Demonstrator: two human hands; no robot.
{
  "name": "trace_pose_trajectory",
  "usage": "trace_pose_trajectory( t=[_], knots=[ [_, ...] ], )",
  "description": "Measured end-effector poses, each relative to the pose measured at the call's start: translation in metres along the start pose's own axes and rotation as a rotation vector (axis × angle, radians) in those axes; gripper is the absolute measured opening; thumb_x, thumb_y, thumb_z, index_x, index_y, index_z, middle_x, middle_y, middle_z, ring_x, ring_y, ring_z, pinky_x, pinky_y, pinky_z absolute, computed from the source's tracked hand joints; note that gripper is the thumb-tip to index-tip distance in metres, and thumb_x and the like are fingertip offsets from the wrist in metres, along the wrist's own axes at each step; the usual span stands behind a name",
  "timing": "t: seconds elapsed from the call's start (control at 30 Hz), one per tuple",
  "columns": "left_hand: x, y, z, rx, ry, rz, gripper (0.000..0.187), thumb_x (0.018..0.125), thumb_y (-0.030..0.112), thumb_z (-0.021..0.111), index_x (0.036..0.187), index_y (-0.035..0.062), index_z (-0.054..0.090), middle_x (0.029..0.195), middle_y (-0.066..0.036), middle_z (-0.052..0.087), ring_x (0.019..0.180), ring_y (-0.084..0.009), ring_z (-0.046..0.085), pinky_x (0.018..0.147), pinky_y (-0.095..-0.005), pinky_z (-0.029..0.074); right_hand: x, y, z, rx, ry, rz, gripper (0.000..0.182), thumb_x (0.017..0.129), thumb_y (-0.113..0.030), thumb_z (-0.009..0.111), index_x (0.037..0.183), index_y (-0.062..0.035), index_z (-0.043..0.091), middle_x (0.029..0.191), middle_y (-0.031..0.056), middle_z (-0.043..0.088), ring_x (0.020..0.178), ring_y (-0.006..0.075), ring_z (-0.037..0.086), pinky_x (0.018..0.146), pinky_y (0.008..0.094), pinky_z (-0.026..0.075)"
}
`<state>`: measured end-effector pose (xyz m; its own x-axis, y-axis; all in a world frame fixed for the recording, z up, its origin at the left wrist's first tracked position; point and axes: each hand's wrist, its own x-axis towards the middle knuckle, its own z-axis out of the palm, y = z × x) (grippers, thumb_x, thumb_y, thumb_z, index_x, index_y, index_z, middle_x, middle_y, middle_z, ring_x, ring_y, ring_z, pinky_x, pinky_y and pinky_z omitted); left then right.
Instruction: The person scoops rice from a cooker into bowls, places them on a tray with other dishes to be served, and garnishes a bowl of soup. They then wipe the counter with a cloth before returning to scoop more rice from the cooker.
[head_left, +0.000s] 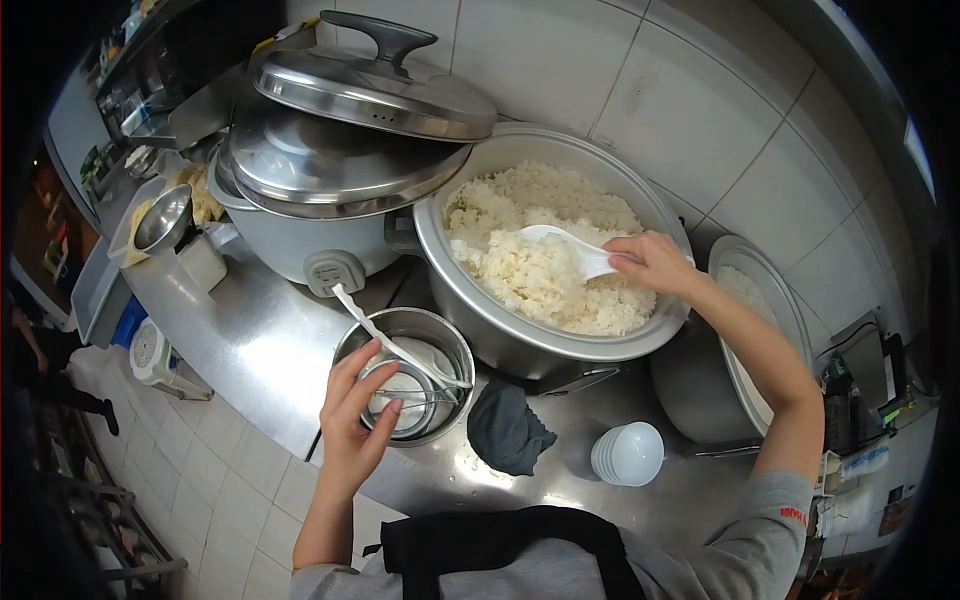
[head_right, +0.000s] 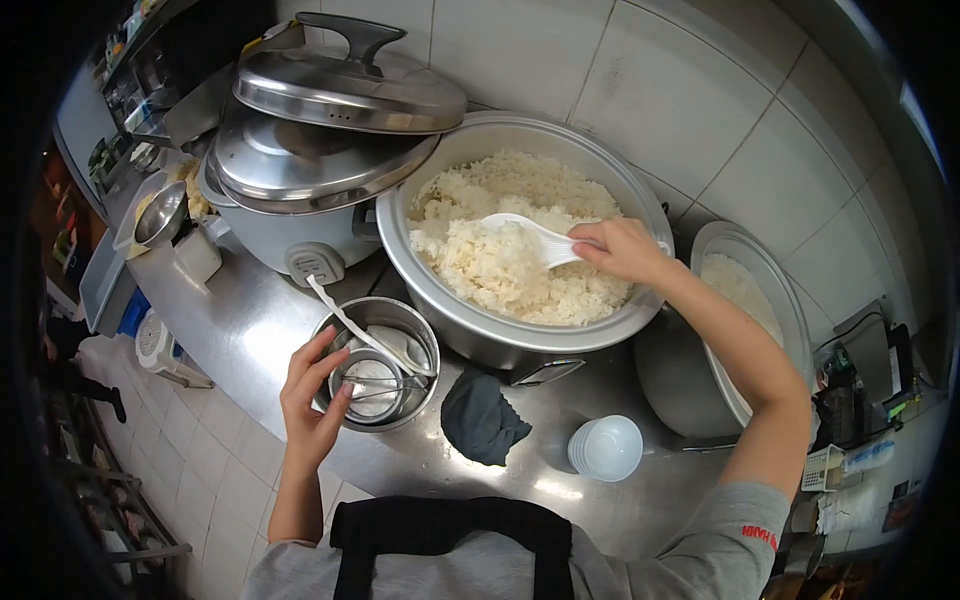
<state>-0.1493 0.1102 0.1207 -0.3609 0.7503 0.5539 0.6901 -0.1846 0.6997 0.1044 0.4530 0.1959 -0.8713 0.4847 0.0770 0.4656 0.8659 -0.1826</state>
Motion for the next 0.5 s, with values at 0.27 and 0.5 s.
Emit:
trace_pose_trajectory(
  t=[0.27, 0.5],
  knots=[
    [0.013, 0.005, 0.009, -0.005, -0.027, 0.053, 0.035, 0.071, -0.001, 0.062, 0.106, 0.0009, 0.062, 0.119, -0.016, 0.055, 0.109, -0.0280, 0.052, 0.092, -0.0361, 0.042, -0.002, -0.006, 0.011, 0.233, -0.123, 0.077, 0.023, 0.085, -0.020, 0.056, 0.100, -0.0040, 0.064, 0.073, 0.0081, 0.064, 0.065, 0.0173, 0.058, 0.063, 0.0320, 0.045],
    [0.056, 0.021, 0.026, -0.007, -0.041, 0.178, 0.037, 0.071, 0.001, 0.065, 0.107, 0.0015, 0.061, 0.118, -0.014, 0.055, 0.105, -0.0285, 0.052, 0.090, -0.0357, 0.041, 0.001, -0.013, 0.022, 0.673, -0.299, 0.272, 0.027, 0.087, -0.022, 0.057, 0.102, -0.0012, 0.064, 0.064, 0.0018, 0.058, 0.050, 0.0103, 0.050, 0.048, 0.0253, 0.040]
  ],
)
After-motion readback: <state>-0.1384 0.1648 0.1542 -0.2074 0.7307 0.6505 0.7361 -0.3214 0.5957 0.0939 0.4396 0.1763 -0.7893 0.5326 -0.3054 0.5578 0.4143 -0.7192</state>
